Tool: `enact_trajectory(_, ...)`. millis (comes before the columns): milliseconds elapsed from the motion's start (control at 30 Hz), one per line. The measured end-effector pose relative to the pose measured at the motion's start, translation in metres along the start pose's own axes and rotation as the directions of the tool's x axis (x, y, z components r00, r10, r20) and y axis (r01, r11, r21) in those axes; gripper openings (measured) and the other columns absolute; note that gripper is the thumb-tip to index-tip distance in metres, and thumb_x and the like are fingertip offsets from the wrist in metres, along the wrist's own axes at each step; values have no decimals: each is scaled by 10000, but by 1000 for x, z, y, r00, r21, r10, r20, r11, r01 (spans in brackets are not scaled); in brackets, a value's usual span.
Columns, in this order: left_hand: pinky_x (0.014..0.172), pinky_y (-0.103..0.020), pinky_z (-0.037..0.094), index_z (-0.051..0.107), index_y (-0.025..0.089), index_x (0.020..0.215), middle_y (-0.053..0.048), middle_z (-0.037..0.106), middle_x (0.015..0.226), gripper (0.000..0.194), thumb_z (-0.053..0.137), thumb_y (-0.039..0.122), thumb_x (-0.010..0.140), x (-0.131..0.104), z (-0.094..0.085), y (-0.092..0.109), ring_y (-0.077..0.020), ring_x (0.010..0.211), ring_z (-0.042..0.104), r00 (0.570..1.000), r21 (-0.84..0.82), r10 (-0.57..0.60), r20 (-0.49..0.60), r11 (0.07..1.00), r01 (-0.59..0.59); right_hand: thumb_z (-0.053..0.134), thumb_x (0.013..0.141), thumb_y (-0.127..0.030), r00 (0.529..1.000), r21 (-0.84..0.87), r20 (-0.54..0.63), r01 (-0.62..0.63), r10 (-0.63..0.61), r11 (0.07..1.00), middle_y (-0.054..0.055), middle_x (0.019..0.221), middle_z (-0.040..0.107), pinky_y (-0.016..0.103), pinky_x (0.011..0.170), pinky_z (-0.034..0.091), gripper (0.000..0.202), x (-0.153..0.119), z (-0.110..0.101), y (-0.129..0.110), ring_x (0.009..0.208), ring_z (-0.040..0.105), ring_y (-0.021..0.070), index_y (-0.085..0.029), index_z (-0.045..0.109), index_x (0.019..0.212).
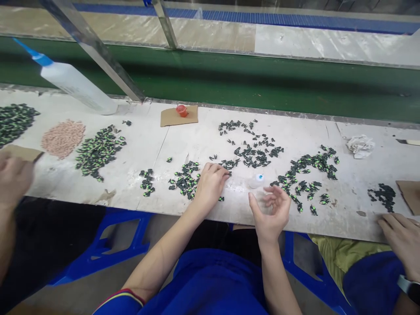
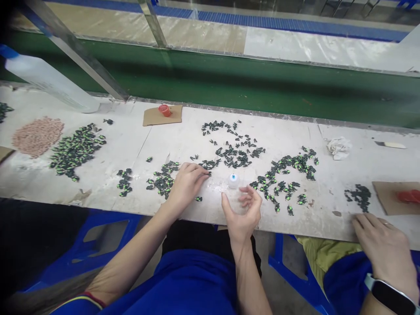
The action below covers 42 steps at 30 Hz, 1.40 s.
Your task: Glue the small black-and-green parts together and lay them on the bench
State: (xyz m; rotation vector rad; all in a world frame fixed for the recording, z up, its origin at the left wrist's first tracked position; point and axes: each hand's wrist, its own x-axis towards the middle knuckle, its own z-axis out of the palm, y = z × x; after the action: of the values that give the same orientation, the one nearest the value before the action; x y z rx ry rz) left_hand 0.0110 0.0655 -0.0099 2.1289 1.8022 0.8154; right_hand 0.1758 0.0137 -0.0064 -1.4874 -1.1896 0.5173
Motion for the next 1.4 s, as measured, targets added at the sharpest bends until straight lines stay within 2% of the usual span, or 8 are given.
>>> enact_trajectory(100,789,-387,498,696,200,818,-63,674,869,139,581,143,872,-5,-7,2,-241,896,547,997,-98,66,45,993,-62,726,760,-346,992,12,117,-45,43,999,37,801,677,295,580,503,299,-16,1,-5,618,584,138,-181,626,988)
enact_trajectory(333,808,-347,518,706,217,919,-54,692,915,181,528,180,919,-35,-28,7,-198,918,604,983,-356,134,127,931,-81,603,869,-334,899,142,423,-186,110,972,57,888,726,310,703,574,164,-20,17,-10,797,685,186,-211,710,892)
enact_trajectory(467,871,-410,506,674,222,1059,-78,682,1026,190,606,216,881,-53,-27,-4,-236,994,588,992,-234,101,73,969,-82,587,877,-334,878,106,455,-220,150,970,57,888,737,301,700,575,182,-20,17,-7,829,699,202,-210,720,880)
enact_trajectory(600,924,-451,482,677,218,955,-83,666,1065,117,588,188,885,-64,-21,-11,-255,1059,551,994,-161,104,37,982,-97,594,864,-328,864,70,473,-232,172,970,66,895,748,315,689,577,187,-23,17,-5,815,708,212,-208,736,888)
enact_trajectory(833,767,-335,514,637,214,928,-31,692,849,149,491,190,939,-63,-26,2,-190,835,612,994,-207,31,103,978,-9,619,841,-289,846,94,506,-251,171,963,56,883,747,291,675,585,159,-24,16,-13,800,711,195,-214,757,865)
enact_trajectory(1067,728,-297,527,650,210,901,-36,691,846,138,515,181,913,-65,-32,11,-184,835,626,998,-370,-24,53,928,42,663,792,-331,762,187,577,-473,293,861,50,790,771,338,732,619,167,-22,15,-16,749,744,220,-184,743,789)
enact_trajectory(1267,752,-297,536,687,215,887,-36,710,848,96,595,226,863,-62,-42,23,-184,841,645,986,-484,-131,100,860,163,728,727,-284,815,260,526,-428,245,866,39,788,771,334,723,632,106,-21,13,-16,718,741,206,-189,747,769)
enact_trajectory(1400,766,-305,544,707,216,864,-38,722,854,93,626,246,831,-60,-48,31,-188,845,656,974,-540,-193,121,810,228,736,725,-230,853,289,495,-342,167,894,31,802,774,304,678,639,217,-20,9,-12,665,733,174,-194,738,939)
